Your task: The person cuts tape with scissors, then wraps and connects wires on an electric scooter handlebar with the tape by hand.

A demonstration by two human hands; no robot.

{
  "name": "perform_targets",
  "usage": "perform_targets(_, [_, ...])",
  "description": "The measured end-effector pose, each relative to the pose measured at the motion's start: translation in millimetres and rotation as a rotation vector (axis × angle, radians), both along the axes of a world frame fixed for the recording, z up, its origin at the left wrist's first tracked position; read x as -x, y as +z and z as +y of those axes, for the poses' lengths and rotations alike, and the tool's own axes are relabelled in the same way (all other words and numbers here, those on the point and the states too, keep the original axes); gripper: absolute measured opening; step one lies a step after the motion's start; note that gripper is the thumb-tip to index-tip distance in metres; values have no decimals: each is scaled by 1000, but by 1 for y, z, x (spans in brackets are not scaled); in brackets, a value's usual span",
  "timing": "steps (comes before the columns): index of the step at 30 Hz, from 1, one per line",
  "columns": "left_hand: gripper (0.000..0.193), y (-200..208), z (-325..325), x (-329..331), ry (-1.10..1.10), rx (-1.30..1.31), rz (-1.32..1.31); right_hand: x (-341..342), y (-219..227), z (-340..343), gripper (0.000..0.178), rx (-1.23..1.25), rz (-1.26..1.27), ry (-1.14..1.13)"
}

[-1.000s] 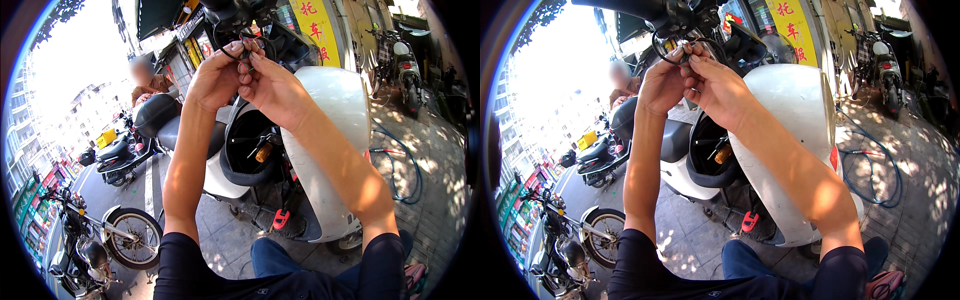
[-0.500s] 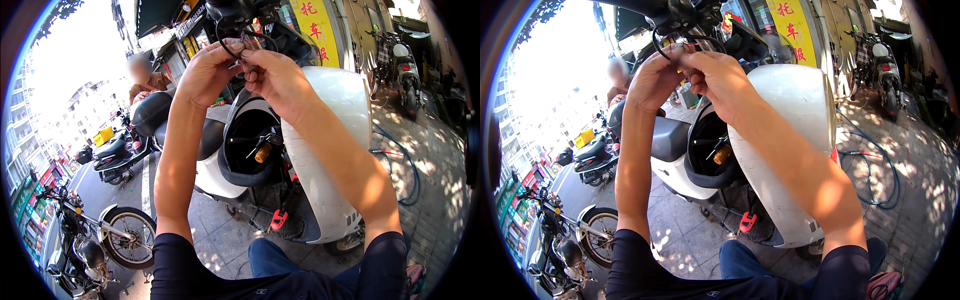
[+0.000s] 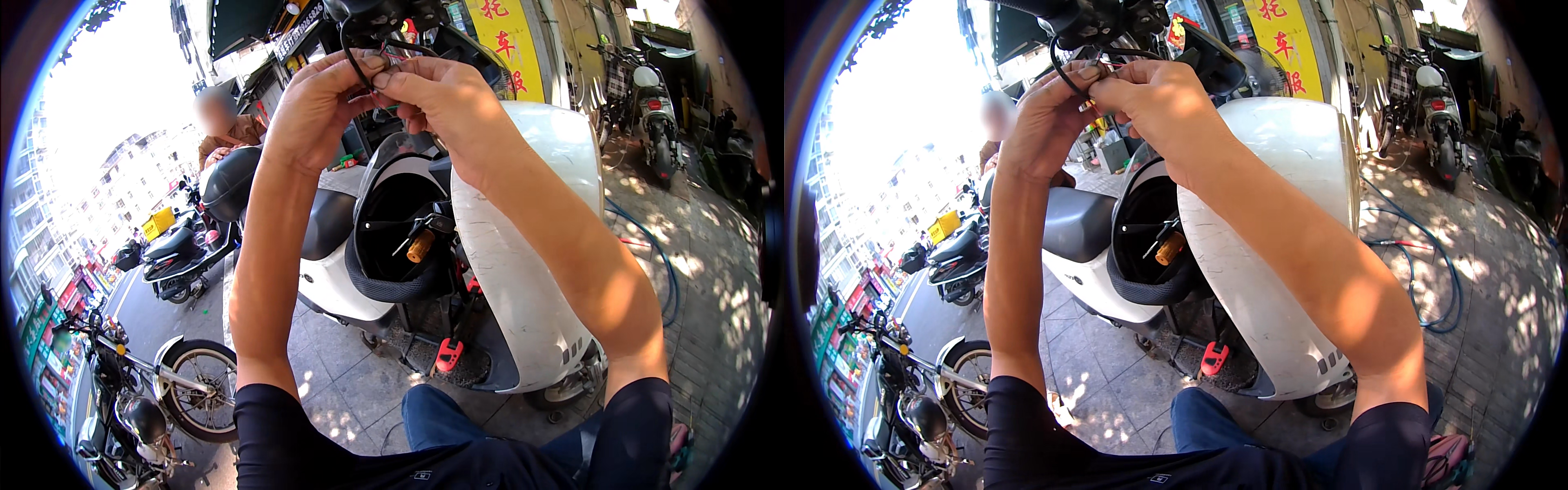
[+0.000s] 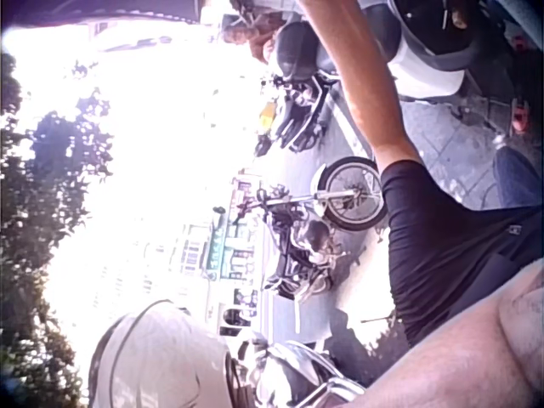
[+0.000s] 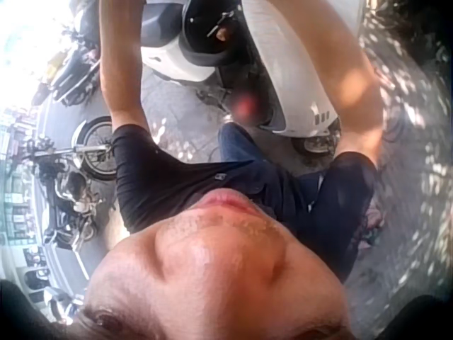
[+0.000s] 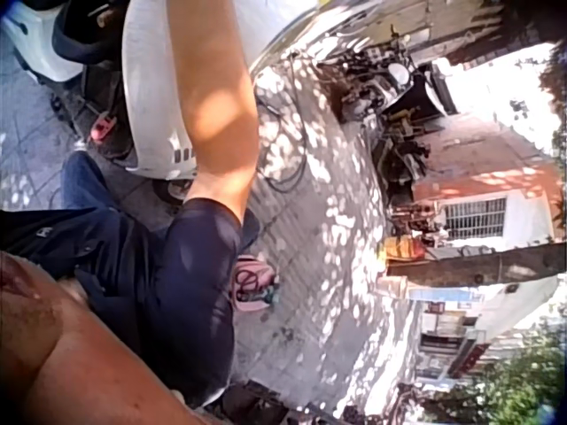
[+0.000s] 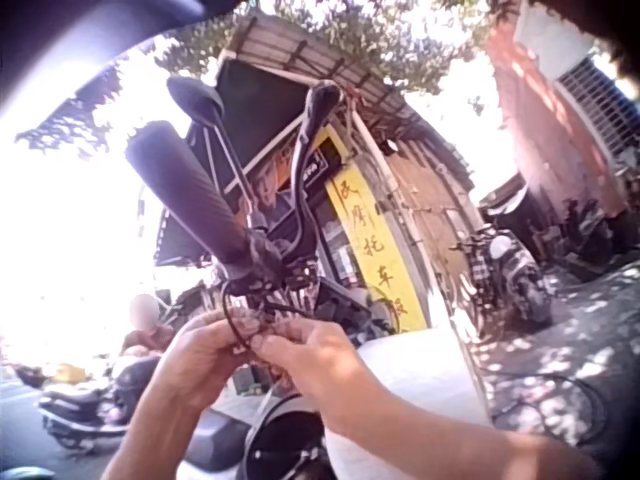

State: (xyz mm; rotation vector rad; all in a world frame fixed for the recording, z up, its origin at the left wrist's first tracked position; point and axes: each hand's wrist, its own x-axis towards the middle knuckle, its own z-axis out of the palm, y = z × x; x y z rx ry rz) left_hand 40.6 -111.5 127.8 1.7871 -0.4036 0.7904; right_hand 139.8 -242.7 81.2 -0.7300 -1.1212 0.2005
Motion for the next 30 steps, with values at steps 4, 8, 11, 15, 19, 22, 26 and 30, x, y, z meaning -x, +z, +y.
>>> perform_targets(4, [19,1,8,-6,-123,10,69,-5,2,-3,19,62,-64,-6])
perform_targets(8, [19,2,5,-7,-131,-23,85,-12,3,-4,20,91,-131,-50])
perform_targets(11, [20,8,8,-8,-117,-56,92,-14,3,-9,16,75,-112,27])
perform_targets(15, [19,14,13,-15,-230,-129,160,-27,0,-6,15,85,-136,154])
perform_targets(19, [18,6,9,-17,-236,-64,115,-24,-5,-3,17,90,-59,273])
perform_targets(22, [18,2,3,-16,-197,-7,82,-24,-5,-4,17,98,-25,252])
perform_targets(26, [18,1,2,-17,-185,-39,35,-20,2,-12,17,143,-72,112])
perform_targets(30, [20,0,4,-14,-155,-50,6,-12,7,-12,18,139,-142,-10])
